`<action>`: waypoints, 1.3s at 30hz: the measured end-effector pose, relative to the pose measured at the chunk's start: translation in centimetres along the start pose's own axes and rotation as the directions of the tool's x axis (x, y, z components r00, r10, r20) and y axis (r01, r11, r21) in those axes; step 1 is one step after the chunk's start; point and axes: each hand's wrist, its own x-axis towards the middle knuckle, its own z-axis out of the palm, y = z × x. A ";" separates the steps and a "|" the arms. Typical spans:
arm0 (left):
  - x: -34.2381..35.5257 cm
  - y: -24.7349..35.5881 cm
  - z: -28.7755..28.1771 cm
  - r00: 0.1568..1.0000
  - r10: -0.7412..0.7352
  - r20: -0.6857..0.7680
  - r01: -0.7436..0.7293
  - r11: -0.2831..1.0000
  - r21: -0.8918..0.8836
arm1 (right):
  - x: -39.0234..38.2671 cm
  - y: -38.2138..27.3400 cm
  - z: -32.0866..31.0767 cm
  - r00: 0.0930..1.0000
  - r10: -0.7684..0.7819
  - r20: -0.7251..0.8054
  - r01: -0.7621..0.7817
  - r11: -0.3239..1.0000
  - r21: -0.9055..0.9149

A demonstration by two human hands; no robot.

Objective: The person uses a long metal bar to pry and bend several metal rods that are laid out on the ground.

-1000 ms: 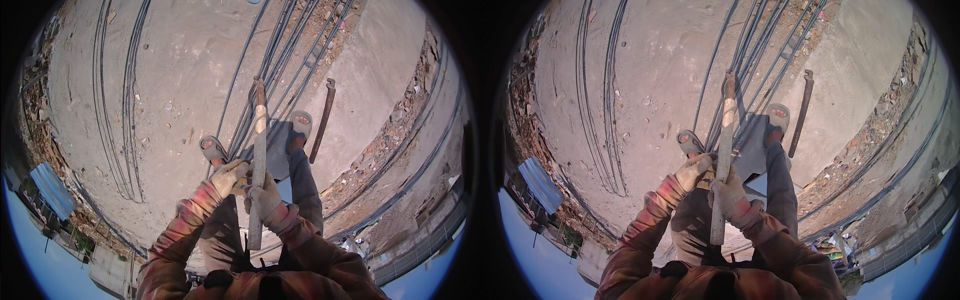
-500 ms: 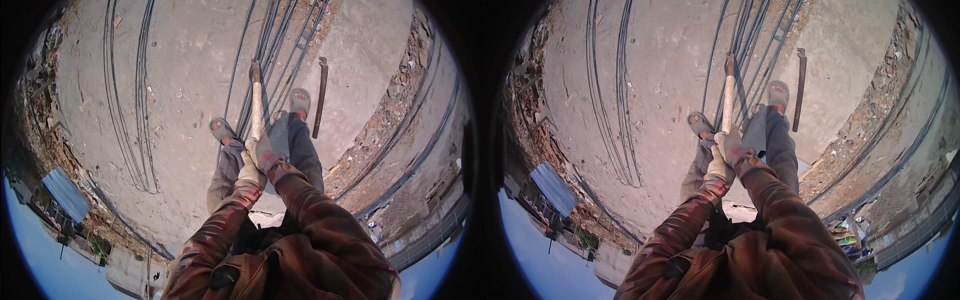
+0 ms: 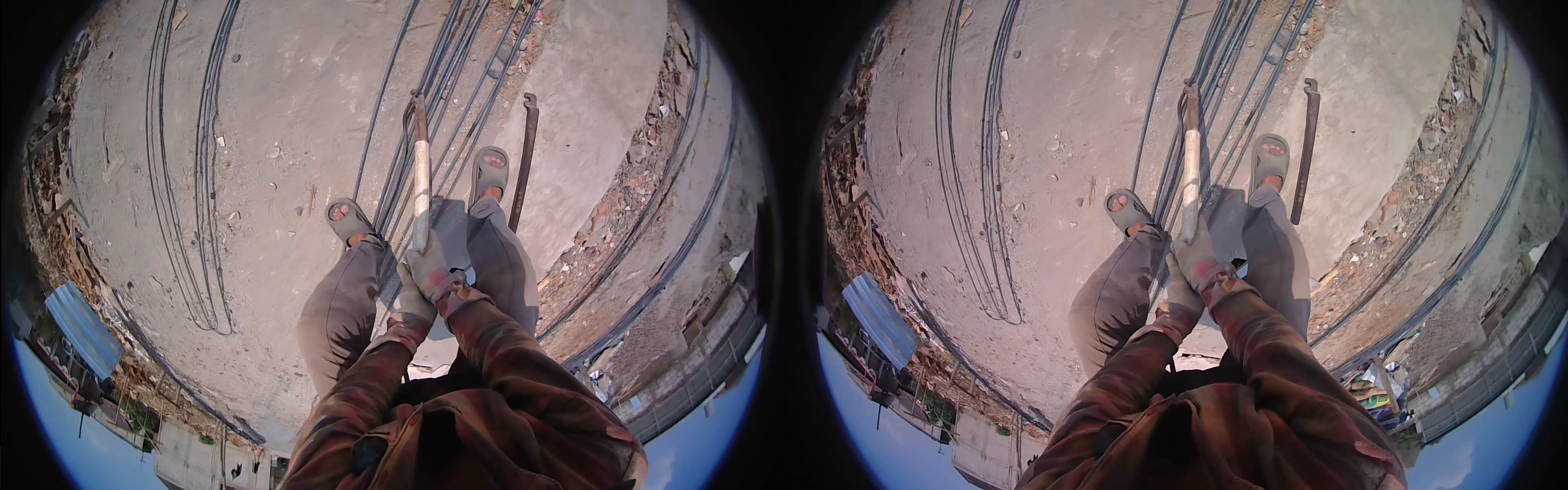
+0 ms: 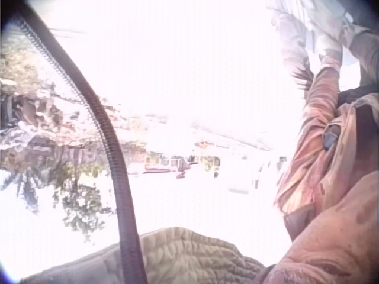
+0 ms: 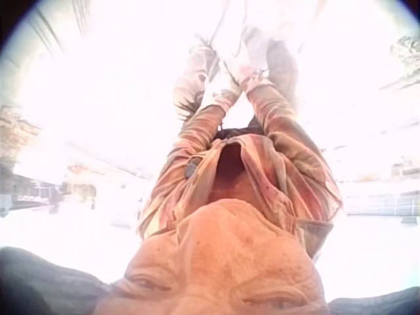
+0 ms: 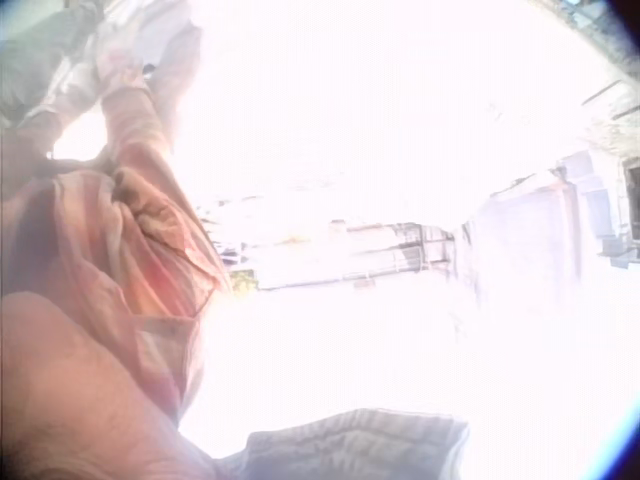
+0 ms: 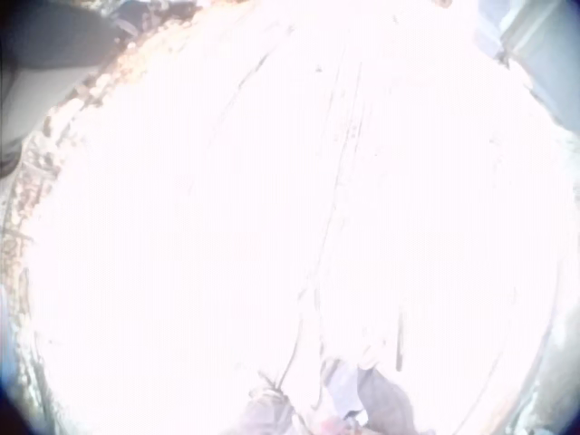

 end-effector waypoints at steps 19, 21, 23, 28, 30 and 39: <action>8.3 -10.4 -1.7 0.980 0.122 0.155 -0.174 0.904 0.391 | 3.6 4.2 3.6 0.981 -0.120 -0.151 0.123 0.992 0.011; 6.6 -8.9 -1.3 0.985 0.094 0.146 -0.144 0.909 0.390 | 2.0 3.0 2.9 0.993 0.006 -0.121 0.004 0.996 0.086; 3.9 -6.0 -0.9 0.991 0.046 0.122 -0.092 0.912 0.399 | 0.0 0.6 2.0 0.983 0.170 -0.072 -0.153 0.967 0.202; -4.1 7.7 -2.9 0.965 -0.219 0.143 0.146 0.904 0.401 | -6.0 -12.1 -2.6 0.963 0.264 -0.057 -0.257 0.961 0.100; -6.5 14.5 -2.3 0.997 0.065 0.052 -0.081 0.906 0.415 | -6.1 -16.0 -5.6 0.968 0.248 -0.028 -0.243 0.962 0.125; -8.1 36.6 1.9 0.979 -0.016 0.201 -0.004 0.995 0.097 | -3.5 -30.4 -18.3 0.954 0.196 0.226 -0.260 0.917 0.304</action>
